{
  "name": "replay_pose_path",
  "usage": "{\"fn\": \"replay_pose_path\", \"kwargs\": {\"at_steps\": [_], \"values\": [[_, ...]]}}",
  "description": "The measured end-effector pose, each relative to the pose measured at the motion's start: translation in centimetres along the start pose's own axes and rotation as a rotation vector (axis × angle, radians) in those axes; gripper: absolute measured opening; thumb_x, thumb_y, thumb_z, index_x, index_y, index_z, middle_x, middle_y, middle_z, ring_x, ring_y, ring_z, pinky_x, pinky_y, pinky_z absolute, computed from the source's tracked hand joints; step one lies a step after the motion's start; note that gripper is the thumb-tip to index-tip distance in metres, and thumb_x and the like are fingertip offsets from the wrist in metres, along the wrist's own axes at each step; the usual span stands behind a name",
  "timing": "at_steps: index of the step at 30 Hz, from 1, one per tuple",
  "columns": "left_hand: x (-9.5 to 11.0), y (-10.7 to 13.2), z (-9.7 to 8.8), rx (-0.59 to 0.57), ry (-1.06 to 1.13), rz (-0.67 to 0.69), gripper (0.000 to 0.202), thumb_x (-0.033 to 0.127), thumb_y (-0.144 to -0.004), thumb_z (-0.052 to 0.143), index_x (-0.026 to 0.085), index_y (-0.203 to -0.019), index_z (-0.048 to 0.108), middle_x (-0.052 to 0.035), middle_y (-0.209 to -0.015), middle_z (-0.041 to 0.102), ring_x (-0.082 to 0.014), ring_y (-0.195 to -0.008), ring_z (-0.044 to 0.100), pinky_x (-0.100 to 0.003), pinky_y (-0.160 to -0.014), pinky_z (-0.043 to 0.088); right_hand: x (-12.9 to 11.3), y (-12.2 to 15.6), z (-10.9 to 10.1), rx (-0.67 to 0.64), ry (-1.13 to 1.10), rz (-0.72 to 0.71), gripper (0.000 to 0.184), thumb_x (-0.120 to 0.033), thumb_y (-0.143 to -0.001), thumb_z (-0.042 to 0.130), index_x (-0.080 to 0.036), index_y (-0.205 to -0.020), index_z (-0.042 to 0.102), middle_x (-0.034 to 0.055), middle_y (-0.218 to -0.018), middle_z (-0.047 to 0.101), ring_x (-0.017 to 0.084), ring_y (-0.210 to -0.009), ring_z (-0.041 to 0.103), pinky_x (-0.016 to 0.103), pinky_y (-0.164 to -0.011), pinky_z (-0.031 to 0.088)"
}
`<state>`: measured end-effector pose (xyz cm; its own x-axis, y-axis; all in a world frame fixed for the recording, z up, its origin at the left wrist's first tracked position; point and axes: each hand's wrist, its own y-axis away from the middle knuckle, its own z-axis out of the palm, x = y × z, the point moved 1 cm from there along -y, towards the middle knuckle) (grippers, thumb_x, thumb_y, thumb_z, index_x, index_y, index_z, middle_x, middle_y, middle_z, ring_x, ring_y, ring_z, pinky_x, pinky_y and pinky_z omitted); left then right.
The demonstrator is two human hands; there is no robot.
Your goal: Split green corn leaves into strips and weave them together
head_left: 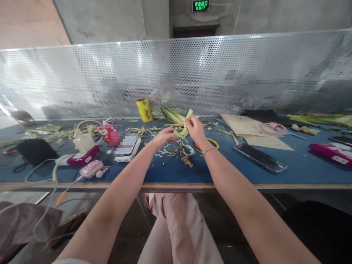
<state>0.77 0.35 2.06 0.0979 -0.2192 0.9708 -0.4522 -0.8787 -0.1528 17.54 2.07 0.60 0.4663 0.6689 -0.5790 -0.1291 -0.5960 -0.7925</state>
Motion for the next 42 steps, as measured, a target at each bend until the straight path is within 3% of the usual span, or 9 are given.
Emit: {"fn": "replay_pose_path", "kwargs": {"at_steps": [7,13,18,21,25,28,33,38,42], "values": [[-0.2,-0.1,0.0,-0.039,-0.217,0.113,0.02,0.024,-0.056,0.071,0.012,-0.071,0.063,0.0009,-0.058,0.059,-0.0123,-0.06,0.057,-0.025,-0.06,0.042,-0.8,-0.2,-0.1,-0.038,-0.064,0.063,0.029,-0.04,-0.082,0.054,-0.02,-0.063,0.044,-0.0047,-0.055,0.04,0.01,-0.054,0.037,0.026,-0.055,0.029],[-0.6,-0.3,0.1,-0.077,-0.182,0.079,0.029,0.012,-0.051,0.07,0.013,-0.077,0.057,0.0017,-0.061,0.06,-0.0101,-0.059,0.055,-0.024,-0.06,0.042,-1.2,-0.3,0.0,-0.127,-0.202,0.176,0.026,-0.043,-0.079,0.056,-0.018,-0.071,0.061,-0.0031,-0.056,0.047,0.011,-0.054,0.042,0.025,-0.054,0.031],[-0.7,-0.6,-0.1,-0.059,-0.207,0.133,0.035,0.005,-0.052,0.057,0.014,-0.085,0.056,0.0038,-0.064,0.057,-0.0074,-0.056,0.05,-0.02,-0.055,0.035,-0.2,-0.6,0.1,0.0,-0.237,0.204,0.028,-0.044,-0.079,0.055,-0.018,-0.07,0.061,-0.0039,-0.055,0.044,0.01,-0.052,0.039,0.025,-0.052,0.03],[-0.6,-0.5,0.0,-0.025,-0.182,0.157,0.027,0.005,-0.052,0.054,0.015,-0.077,0.052,0.0057,-0.058,0.052,-0.0063,-0.053,0.046,-0.019,-0.052,0.03,0.3,-0.8,0.1,0.048,-0.257,0.221,0.03,-0.046,-0.078,0.055,-0.018,-0.068,0.059,-0.0042,-0.055,0.043,0.009,-0.052,0.039,0.024,-0.052,0.031],[-0.2,0.0,0.4,-0.097,0.072,0.028,0.017,0.008,-0.054,0.054,0.017,-0.067,0.046,0.0032,-0.057,0.054,-0.0086,-0.054,0.051,-0.019,-0.05,0.032,0.5,-0.9,0.2,0.067,-0.268,0.235,0.032,-0.048,-0.078,0.055,-0.018,-0.068,0.058,-0.005,-0.053,0.042,0.009,-0.051,0.039,0.024,-0.051,0.031],[0.1,0.4,0.6,-0.185,0.301,-0.118,0.009,0.013,-0.06,0.056,0.016,-0.065,0.049,-0.005,-0.069,0.064,-0.015,-0.07,0.062,-0.023,-0.06,0.044,0.6,-0.9,0.3,0.066,-0.248,0.238,0.032,-0.048,-0.078,0.056,-0.018,-0.067,0.057,-0.0052,-0.053,0.041,0.008,-0.05,0.038,0.024,-0.05,0.03],[-0.2,0.4,0.3,-0.116,0.4,-0.241,0.006,0.01,-0.066,0.064,0.012,-0.071,0.061,-0.0078,-0.075,0.067,-0.0132,-0.072,0.065,-0.027,-0.075,0.05,0.4,-0.8,0.2,0.048,-0.269,0.245,0.032,-0.047,-0.078,0.055,-0.018,-0.069,0.058,-0.0055,-0.052,0.04,0.008,-0.049,0.036,0.023,-0.048,0.028],[-0.9,-0.3,0.0,-0.039,0.17,-0.078,0.014,0.009,-0.057,0.073,0.012,-0.069,0.065,-0.0019,-0.064,0.064,-0.0094,-0.06,0.059,-0.025,-0.067,0.048,0.2,-0.7,0.1,0.065,-0.28,0.264,0.032,-0.048,-0.078,0.055,-0.018,-0.069,0.057,-0.005,-0.054,0.042,0.008,-0.05,0.039,0.023,-0.049,0.029],[-0.9,-0.7,-0.5,0.126,-0.36,0.243,0.011,0.008,-0.06,0.064,0.017,-0.061,0.069,-0.0022,-0.066,0.066,-0.0148,-0.068,0.059,-0.031,-0.074,0.047,-0.1,-0.8,-0.1,0.098,-0.287,0.27,0.031,-0.047,-0.079,0.056,-0.017,-0.068,0.056,-0.0053,-0.053,0.04,0.008,-0.049,0.037,0.023,-0.049,0.029]]}}
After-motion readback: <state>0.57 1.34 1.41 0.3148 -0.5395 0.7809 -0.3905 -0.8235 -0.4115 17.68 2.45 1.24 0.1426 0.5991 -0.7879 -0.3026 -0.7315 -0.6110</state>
